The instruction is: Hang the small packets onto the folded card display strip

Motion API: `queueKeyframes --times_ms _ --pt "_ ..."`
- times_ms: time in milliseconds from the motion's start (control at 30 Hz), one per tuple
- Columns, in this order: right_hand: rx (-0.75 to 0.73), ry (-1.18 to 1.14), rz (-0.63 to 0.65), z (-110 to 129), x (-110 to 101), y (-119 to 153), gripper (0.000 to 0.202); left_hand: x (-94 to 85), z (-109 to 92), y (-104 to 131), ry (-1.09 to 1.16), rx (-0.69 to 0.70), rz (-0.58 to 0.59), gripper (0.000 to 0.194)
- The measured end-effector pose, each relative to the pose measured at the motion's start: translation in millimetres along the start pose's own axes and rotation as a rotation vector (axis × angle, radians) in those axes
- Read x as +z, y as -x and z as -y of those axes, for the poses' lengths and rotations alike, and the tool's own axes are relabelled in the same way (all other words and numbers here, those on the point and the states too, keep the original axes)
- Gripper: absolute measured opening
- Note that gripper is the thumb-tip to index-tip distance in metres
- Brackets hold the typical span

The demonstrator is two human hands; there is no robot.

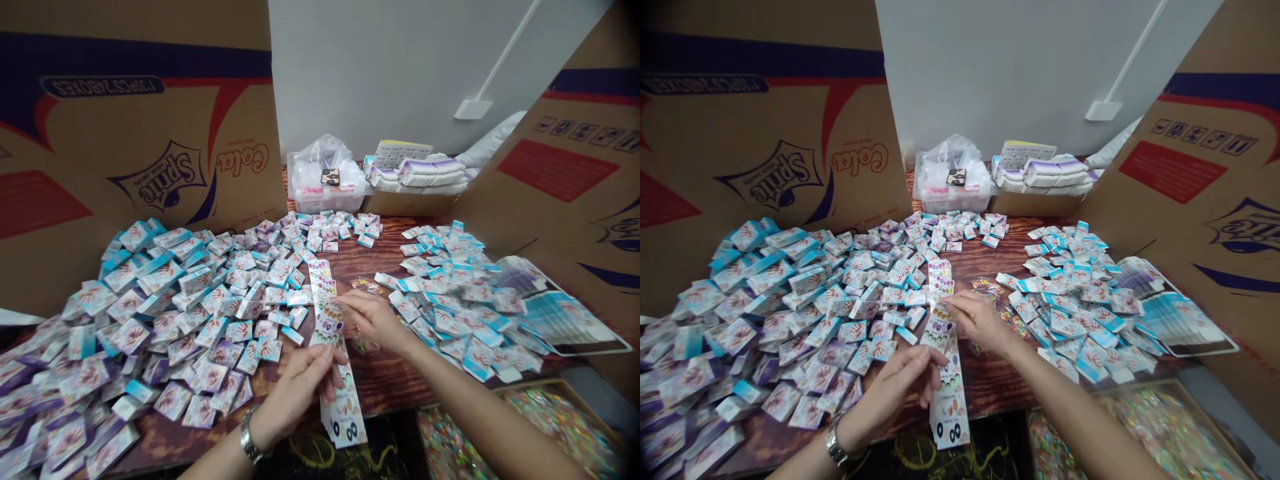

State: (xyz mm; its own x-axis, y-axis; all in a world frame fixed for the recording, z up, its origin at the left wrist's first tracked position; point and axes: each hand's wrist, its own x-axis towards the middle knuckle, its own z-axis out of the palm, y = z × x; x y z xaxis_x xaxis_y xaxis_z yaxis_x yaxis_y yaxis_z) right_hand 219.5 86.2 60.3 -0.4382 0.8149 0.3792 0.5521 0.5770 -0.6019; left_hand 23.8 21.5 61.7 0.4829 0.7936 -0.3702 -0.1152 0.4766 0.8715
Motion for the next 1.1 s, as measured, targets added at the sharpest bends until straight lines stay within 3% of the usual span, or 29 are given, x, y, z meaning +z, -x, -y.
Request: queueKeyframes --times_ms 100,200,333,467,533,667,800,967,1033,1100 --pt "-0.139 0.069 -0.028 29.2 -27.8 -2.3 0.026 4.3 -14.3 1.3 0.357 -0.149 0.068 0.052" --pt "-0.347 0.121 0.103 60.4 -40.6 9.0 0.027 -1.1 -25.1 -5.2 0.556 -0.124 0.083 0.05" --pt "-0.405 0.132 0.291 87.8 -34.7 30.8 0.025 -6.0 -29.6 -14.6 0.577 -0.048 0.01 0.036" --pt "-0.334 0.024 0.327 95.4 -30.3 39.7 0.029 -1.0 -22.5 -19.4 0.481 0.004 -0.116 0.034" --pt "-0.237 -0.035 0.263 93.8 -32.9 36.9 0.029 0.4 -18.3 -18.9 0.33 0.068 -0.116 0.041" --pt "0.017 -0.076 0.017 80.3 -34.8 22.0 0.024 -4.6 -12.5 -10.9 -0.123 0.245 -0.046 0.045" --pt "0.144 -0.072 -0.057 57.5 -24.5 4.1 0.02 -11.1 -8.6 -1.8 -0.332 0.317 0.1 0.042" --pt "0.208 -0.065 -0.111 45.7 -13.7 -8.1 0.02 -8.5 -3.2 -2.6 -0.374 0.252 0.025 0.028" --pt "0.142 -0.009 -0.178 49.9 -11.1 -4.8 0.019 -4.9 -0.6 -5.5 -0.236 0.206 0.019 0.027" --pt "-0.019 0.11 -0.234 56.7 -7.4 3.5 0.02 -0.9 1.3 -7.9 -0.025 0.153 -0.004 0.025"
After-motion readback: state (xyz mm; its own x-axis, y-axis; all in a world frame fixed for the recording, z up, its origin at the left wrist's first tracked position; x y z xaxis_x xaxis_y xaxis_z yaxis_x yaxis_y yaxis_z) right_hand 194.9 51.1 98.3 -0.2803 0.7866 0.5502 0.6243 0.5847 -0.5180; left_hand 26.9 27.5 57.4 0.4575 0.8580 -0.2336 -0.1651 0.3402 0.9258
